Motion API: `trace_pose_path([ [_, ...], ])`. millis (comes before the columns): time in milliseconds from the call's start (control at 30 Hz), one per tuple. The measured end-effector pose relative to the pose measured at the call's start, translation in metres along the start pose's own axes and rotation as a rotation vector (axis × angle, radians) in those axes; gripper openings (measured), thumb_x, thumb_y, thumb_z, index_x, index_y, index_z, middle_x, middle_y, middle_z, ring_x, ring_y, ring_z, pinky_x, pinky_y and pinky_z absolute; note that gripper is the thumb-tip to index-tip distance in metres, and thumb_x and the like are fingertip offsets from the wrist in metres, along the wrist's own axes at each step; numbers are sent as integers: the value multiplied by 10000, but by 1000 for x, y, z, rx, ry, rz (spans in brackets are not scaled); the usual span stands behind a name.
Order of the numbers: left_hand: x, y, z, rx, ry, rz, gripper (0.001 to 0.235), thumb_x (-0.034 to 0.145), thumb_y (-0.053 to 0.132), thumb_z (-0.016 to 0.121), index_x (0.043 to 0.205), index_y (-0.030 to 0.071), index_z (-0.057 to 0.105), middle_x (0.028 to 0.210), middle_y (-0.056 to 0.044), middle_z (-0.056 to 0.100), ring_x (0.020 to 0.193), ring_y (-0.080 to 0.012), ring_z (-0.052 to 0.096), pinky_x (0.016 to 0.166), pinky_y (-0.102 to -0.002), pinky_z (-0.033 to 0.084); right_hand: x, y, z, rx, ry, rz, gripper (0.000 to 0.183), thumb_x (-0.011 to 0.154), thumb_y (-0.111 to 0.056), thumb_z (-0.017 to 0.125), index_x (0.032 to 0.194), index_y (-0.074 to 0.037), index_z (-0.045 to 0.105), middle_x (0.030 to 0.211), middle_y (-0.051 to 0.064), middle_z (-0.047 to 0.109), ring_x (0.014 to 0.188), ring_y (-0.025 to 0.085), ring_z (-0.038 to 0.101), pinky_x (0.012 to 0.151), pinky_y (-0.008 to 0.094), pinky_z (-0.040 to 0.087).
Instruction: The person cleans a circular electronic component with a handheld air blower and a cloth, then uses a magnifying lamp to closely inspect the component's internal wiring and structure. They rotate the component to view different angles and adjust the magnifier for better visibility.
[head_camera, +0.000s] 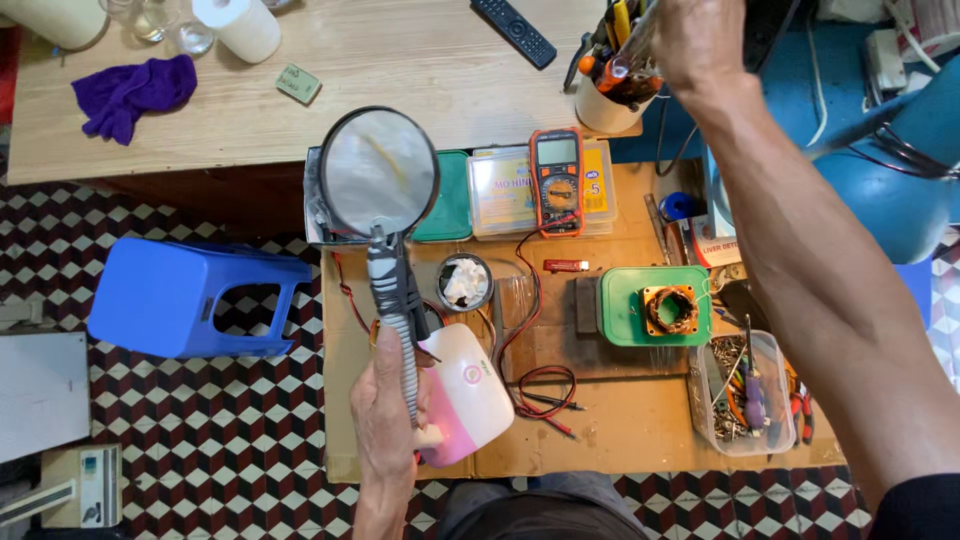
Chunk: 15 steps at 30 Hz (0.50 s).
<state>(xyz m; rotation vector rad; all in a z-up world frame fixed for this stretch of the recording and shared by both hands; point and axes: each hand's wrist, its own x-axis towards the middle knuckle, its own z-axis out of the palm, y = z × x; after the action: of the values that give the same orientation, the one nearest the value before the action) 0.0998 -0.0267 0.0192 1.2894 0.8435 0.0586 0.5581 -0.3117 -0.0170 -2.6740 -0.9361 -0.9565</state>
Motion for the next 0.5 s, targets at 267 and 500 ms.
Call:
trace_pose_path([
  [267, -6, -10, -22, 27, 56, -9, 670, 977, 627, 424, 751, 26, 618, 481, 5, 411, 407, -79, 392, 370, -251, 303, -5, -16, -12, 26, 158, 0, 126, 953, 21, 678, 1043, -47, 620, 991, 180, 717, 869, 377, 711, 720, 476, 558],
  [500, -4, -24, -29, -43, 42, -99, 620, 974, 608, 427, 815, 33, 595, 494, 3, 396, 398, -86, 363, 351, -272, 304, 16, 1, -16, -25, -77, 147, 47, 1003, 19, 633, 1014, -16, 602, 889, 209, 688, 778, 389, 697, 662, 493, 558],
])
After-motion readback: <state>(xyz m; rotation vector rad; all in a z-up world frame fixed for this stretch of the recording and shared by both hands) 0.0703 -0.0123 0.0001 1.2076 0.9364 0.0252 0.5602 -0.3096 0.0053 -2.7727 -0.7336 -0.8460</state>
